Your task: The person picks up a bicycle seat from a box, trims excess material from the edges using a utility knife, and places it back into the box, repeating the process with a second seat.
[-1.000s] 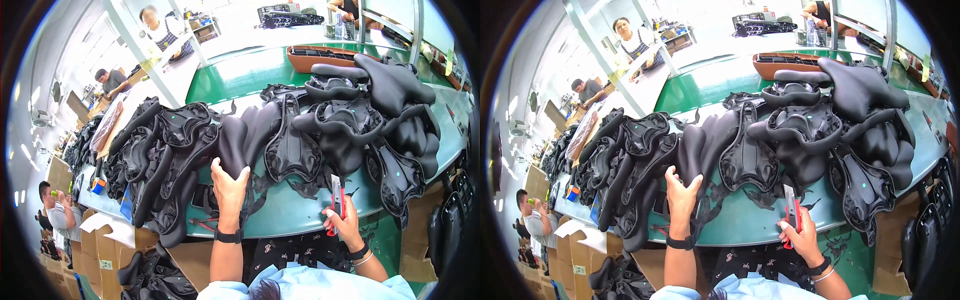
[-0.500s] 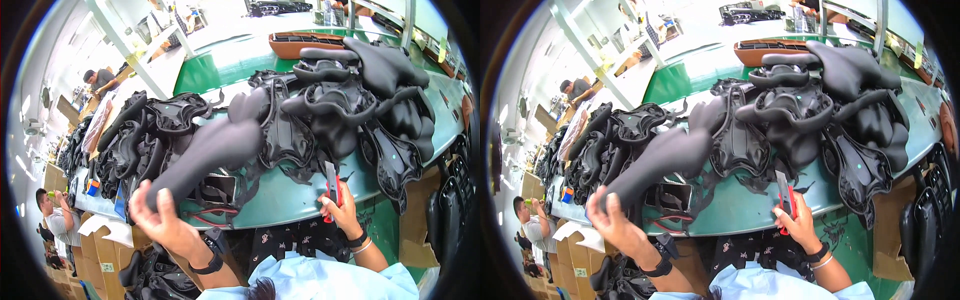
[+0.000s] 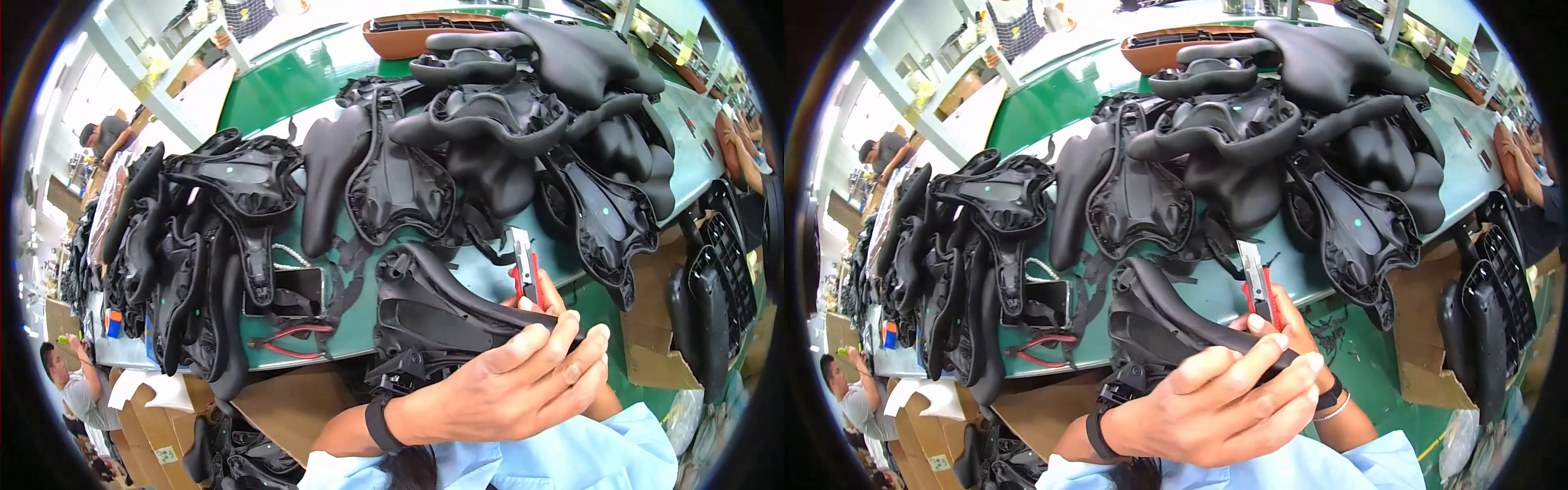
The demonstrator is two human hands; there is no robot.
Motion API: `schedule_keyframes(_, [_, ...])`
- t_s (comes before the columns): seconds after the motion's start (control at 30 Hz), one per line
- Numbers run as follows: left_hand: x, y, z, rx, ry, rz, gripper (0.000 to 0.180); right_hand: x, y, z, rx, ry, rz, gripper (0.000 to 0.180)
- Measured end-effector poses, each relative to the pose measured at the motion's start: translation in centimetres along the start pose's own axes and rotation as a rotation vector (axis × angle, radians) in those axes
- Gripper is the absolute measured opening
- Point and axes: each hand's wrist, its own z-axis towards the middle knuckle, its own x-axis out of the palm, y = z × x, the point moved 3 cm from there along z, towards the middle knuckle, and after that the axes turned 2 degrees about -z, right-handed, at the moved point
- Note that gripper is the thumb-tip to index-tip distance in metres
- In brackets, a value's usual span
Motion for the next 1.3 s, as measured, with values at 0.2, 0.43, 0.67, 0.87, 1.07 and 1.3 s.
schedule_keyframes(0.2, [6.5, 0.6, -4.8, -0.027, 0.401, -0.138, 0.021, -4.9, -2.6, -0.8, -0.056, -0.048, -0.119, 0.034])
schedule_keyframes(0.43, [2.6, 1.6, -8.1, -0.602, 0.153, -0.071, 0.011, -4.1, -3.8, -1.6, 0.063, -0.168, -0.187, 0.045])
schedule_keyframes(0.67, [1.2, 7.0, -10.5, -1.143, -0.144, 0.187, 0.031, -2.5, -5.4, -2.7, -0.003, -0.216, -0.242, 0.045])
schedule_keyframes(0.87, [2.0, 8.2, -11.8, -1.240, -0.181, 0.140, 0.018, -1.6, 0.8, -0.9, -0.554, -0.022, -1.117, 0.050])
schedule_keyframes(1.07, [1.7, 8.5, -11.6, -1.224, -0.194, 0.143, 0.007, 3.7, 2.7, 3.9, -0.608, 0.332, -1.417, 0.059])
schedule_keyframes(1.3, [1.6, 8.5, -11.9, -1.224, -0.232, 0.088, 0.010, 5.2, 2.8, 5.9, -0.578, 0.496, -1.540, 0.061])
